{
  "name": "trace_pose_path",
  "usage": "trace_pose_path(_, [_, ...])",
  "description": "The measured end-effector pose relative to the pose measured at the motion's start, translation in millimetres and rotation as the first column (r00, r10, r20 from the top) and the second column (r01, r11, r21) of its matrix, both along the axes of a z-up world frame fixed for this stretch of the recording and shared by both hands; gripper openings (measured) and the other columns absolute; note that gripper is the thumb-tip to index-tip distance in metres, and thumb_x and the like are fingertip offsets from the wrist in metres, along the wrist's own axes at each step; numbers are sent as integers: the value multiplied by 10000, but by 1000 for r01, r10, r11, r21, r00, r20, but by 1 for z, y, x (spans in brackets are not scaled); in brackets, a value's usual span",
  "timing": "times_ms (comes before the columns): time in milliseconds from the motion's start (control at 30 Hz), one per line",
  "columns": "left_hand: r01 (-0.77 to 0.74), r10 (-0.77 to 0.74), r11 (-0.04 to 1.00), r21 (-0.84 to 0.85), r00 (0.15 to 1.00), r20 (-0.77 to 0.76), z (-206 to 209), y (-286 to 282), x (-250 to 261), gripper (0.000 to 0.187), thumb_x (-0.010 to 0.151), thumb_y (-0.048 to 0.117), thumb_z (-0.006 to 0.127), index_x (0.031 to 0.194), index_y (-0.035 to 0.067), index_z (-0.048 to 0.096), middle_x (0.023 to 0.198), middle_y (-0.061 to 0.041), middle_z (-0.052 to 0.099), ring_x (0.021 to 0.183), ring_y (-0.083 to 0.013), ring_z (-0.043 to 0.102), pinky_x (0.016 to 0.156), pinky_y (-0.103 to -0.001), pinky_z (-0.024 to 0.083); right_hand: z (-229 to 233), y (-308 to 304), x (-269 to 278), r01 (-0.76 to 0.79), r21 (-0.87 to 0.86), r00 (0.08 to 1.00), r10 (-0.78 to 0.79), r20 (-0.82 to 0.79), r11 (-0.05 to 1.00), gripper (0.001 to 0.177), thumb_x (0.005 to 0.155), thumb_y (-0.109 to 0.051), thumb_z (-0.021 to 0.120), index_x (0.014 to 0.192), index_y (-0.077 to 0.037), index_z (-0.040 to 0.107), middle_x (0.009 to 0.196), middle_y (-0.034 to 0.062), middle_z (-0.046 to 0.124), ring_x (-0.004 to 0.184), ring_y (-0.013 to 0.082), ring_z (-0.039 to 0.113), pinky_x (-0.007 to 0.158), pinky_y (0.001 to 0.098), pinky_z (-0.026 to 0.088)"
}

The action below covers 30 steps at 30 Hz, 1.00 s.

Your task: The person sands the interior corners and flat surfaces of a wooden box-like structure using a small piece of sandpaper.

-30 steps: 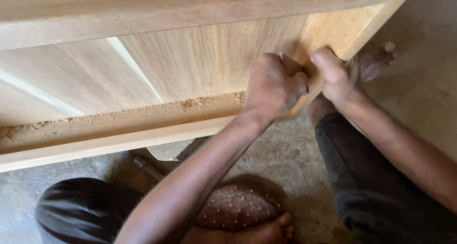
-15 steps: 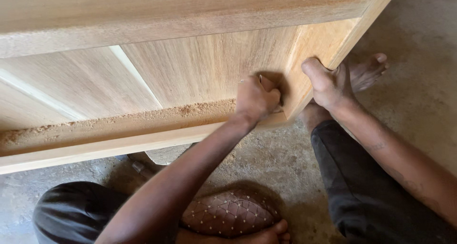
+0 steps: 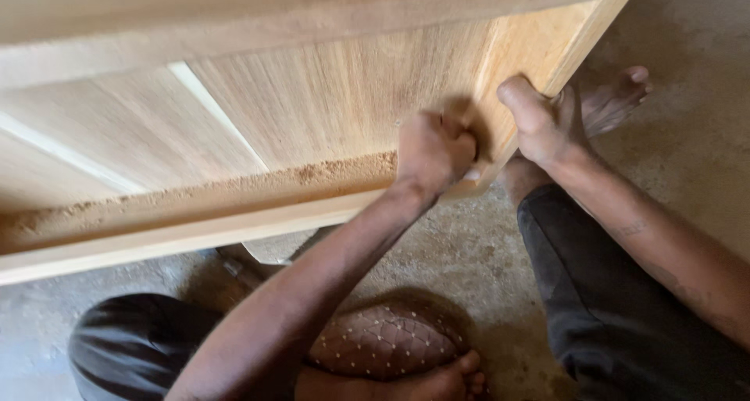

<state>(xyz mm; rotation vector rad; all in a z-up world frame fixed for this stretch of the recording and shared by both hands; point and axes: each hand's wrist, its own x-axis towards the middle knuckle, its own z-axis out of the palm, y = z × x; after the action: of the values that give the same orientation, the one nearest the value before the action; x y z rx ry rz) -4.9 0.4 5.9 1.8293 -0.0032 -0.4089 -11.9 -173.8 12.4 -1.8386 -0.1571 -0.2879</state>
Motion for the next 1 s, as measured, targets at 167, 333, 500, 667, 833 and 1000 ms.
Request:
trace_pose_path(167, [-31, 16, 997, 69, 976, 218, -4, -3, -9, 186, 809, 67, 606, 683, 15, 733, 544, -137, 692, 448, -165, 686, 483, -303, 585, -5, -3, 0, 34, 39, 997, -32, -69, 999, 192, 968, -158, 590, 998, 30, 615, 942, 45, 613, 877, 143, 580, 739, 327, 500])
trace_pose_path(333, [116, -117, 993, -9, 986, -122, 9, 1, -12, 319, 802, -37, 486, 842, 160, 733, 683, -53, 749, 529, -172, 700, 461, -361, 601, 8, 5, 2, -6, 19, 997, 4, 76, 1000, 287, 934, -132, 565, 1160, 37, 615, 1062, 30, 627, 980, 134, 595, 829, 305, 522])
trace_pose_path(500, [-12, -2, 997, 75, 983, 183, -4, 0, -16, 182, 785, 21, 615, 655, 42, 740, 620, -138, 719, 557, -188, 720, 573, -329, 604, -3, -3, -3, 35, 49, 997, -32, -66, 998, 195, 983, -129, 562, 1049, 43, 628, 922, 44, 618, 862, 138, 582, 779, 328, 504])
trace_pose_path(667, [69, -69, 996, -55, 998, 1, 12, 6, -15, 307, 765, -24, 475, 800, 113, 746, 715, -70, 772, 608, -194, 757, 572, -341, 648, -17, -9, 3, 87, -83, 996, -89, -19, 993, 193, 987, -168, 601, 967, 24, 618, 942, 32, 624, 884, 151, 576, 768, 323, 508])
trace_pose_path(833, [-9, -75, 951, 308, 963, 259, -6, 8, -11, 159, 750, 109, 714, 890, 67, 778, 833, -183, 755, 741, -305, 724, 714, -432, 598, -15, -5, -4, 108, 32, 993, -106, -55, 994, 233, 962, -206, 608, 1074, -4, 637, 1005, 7, 652, 929, 131, 606, 799, 304, 510])
trace_pose_path(1000, [43, -52, 998, 38, 963, 266, 14, 8, 7, 191, 749, 109, 619, 826, 71, 790, 732, -137, 767, 648, -264, 774, 649, -372, 639, -7, -1, 1, 55, 20, 998, -55, 1, 998, 306, 902, -203, 585, 1133, -10, 642, 1031, -3, 658, 959, 122, 601, 834, 290, 512])
